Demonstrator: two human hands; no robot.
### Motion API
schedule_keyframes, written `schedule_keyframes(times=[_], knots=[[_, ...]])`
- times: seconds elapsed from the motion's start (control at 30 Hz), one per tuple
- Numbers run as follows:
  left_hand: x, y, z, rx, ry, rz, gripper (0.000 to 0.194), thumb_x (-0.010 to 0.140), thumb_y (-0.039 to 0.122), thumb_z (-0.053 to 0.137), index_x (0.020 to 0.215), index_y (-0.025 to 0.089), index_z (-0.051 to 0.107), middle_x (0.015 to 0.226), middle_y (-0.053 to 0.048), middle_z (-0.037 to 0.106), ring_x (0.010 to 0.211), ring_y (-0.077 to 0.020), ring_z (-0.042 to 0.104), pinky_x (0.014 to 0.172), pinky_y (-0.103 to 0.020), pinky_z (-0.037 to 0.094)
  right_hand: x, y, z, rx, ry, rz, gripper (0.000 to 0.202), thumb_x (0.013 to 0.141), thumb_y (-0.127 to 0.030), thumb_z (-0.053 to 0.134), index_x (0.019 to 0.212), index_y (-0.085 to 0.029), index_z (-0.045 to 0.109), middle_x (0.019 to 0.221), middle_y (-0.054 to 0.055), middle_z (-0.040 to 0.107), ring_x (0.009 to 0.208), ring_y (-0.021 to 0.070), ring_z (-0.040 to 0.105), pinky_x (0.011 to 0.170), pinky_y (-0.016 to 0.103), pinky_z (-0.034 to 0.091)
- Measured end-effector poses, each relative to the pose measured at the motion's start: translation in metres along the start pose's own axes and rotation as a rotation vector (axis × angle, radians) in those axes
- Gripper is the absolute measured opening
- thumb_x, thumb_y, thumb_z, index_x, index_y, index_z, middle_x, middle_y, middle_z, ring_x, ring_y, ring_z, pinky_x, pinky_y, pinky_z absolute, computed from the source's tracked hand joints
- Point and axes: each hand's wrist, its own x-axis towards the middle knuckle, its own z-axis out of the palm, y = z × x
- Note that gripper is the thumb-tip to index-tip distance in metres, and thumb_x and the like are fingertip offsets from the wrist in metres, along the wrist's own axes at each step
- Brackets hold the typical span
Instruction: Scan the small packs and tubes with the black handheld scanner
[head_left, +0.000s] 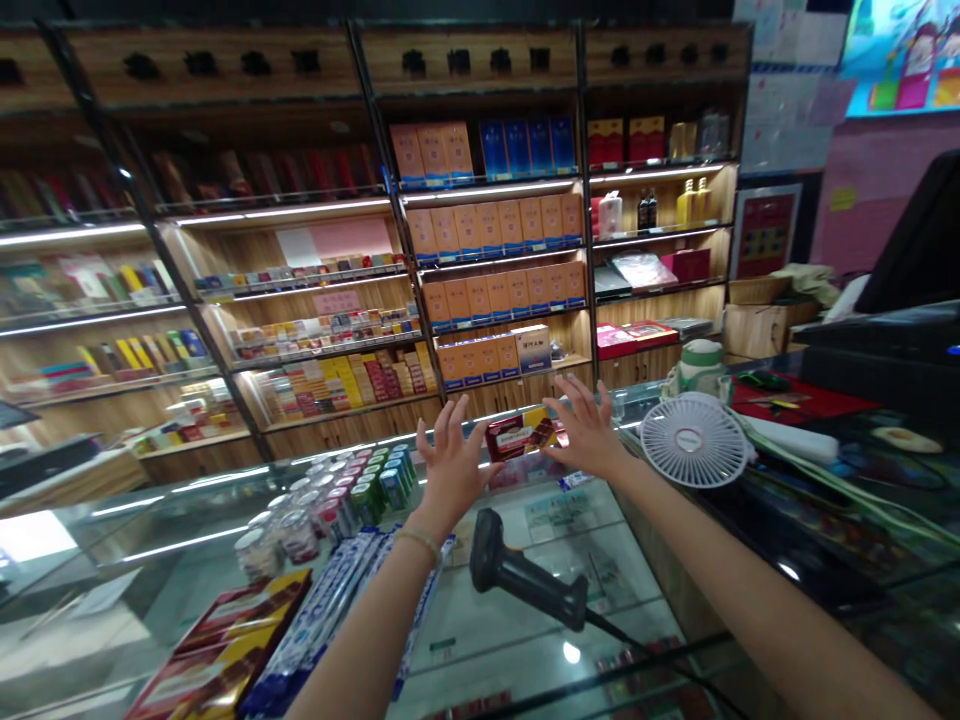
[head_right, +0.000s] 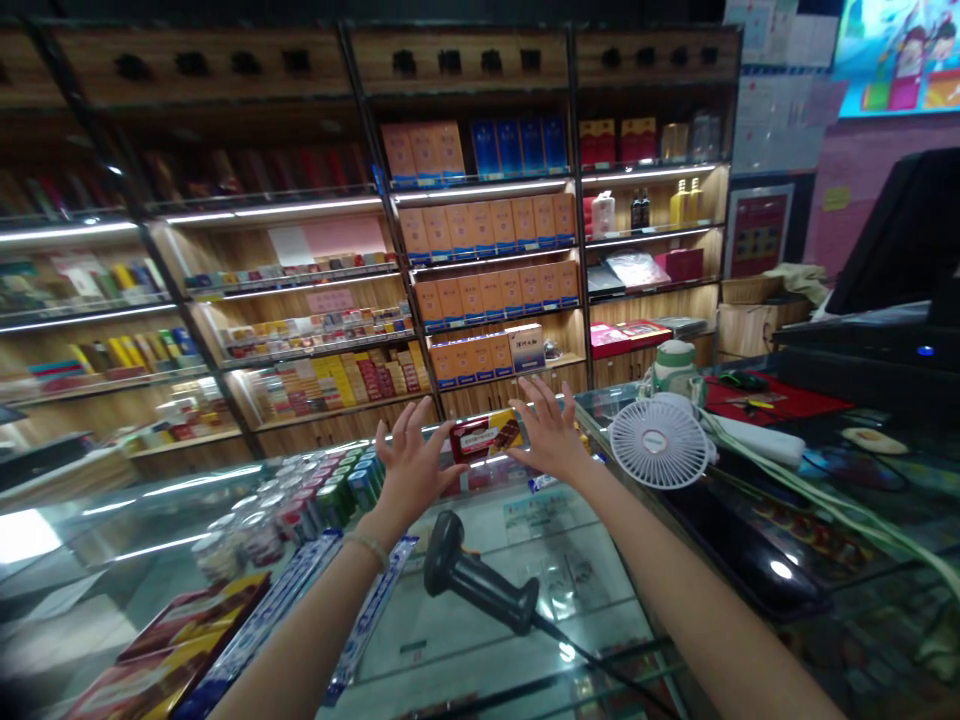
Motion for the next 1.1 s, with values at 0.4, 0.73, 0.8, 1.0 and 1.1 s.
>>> schedule_keyframes(times=[0.4, 0.73, 0.8, 1.0, 1.1], knots=[[0.054, 0.035, 0.028, -0.076, -0.063, 0.008, 0.051, 0.08, 0.053, 0.074, 0.123, 0.027, 0.068, 0.166, -0.015, 0.03, 0.152, -0.038, 0.025, 0.122, -0.067, 0.009, 0.005, 0.049, -0.015, -0.099, -0.068, 0.224, 0.038, 0.084, -0.057, 0.07, 0.094, -0.021, 0.073, 0.163, 0.016, 0.032, 0.151, 0.0346, 0.021, 0.12, 0.064, 0.001], [0.102, 0.054, 0.066, -0.143, -0.148, -0.032, 0.055, 0.078, 0.057, 0.075, 0.122, 0.026, 0.069, 0.167, -0.015, 0.026, 0.153, -0.0382, 0.022, 0.122, -0.068, 0.007, 0.018, 0.076, 0.001, -0.184, -0.111, 0.322, 0.031, 0.091, -0.048, 0.065, 0.092, -0.019, 0.077, 0.161, 0.016, 0.038, 0.15, 0.0353, 0.023, 0.117, 0.07, 0.006], [0.108, 0.055, 0.075, -0.159, -0.181, -0.039, 0.055, 0.078, 0.058, 0.075, 0.122, 0.027, 0.069, 0.167, -0.015, 0.025, 0.153, -0.0384, 0.021, 0.121, -0.069, 0.007, 0.019, 0.078, 0.004, -0.221, -0.134, 0.308, 0.028, 0.091, -0.043, 0.066, 0.093, -0.018, 0.077, 0.16, 0.017, 0.039, 0.15, 0.0349, 0.024, 0.118, 0.07, 0.005], [0.121, 0.06, 0.1, -0.18, -0.298, 0.0, 0.056, 0.078, 0.06, 0.074, 0.124, 0.028, 0.068, 0.168, -0.015, 0.02, 0.155, -0.0379, 0.015, 0.121, -0.07, 0.006, 0.01, 0.083, 0.013, -0.301, -0.195, 0.246, 0.019, 0.088, -0.03, 0.069, 0.097, -0.016, 0.077, 0.156, 0.018, 0.045, 0.148, 0.0336, 0.029, 0.12, 0.07, 0.007], [0.123, 0.066, 0.113, -0.181, -0.315, 0.011, 0.056, 0.078, 0.059, 0.075, 0.124, 0.028, 0.068, 0.169, -0.015, 0.02, 0.155, -0.0372, 0.016, 0.121, -0.07, 0.005, 0.004, 0.086, 0.019, -0.326, -0.237, 0.263, 0.018, 0.086, -0.027, 0.068, 0.098, -0.017, 0.078, 0.155, 0.018, 0.047, 0.148, 0.0345, 0.031, 0.12, 0.071, 0.008]])
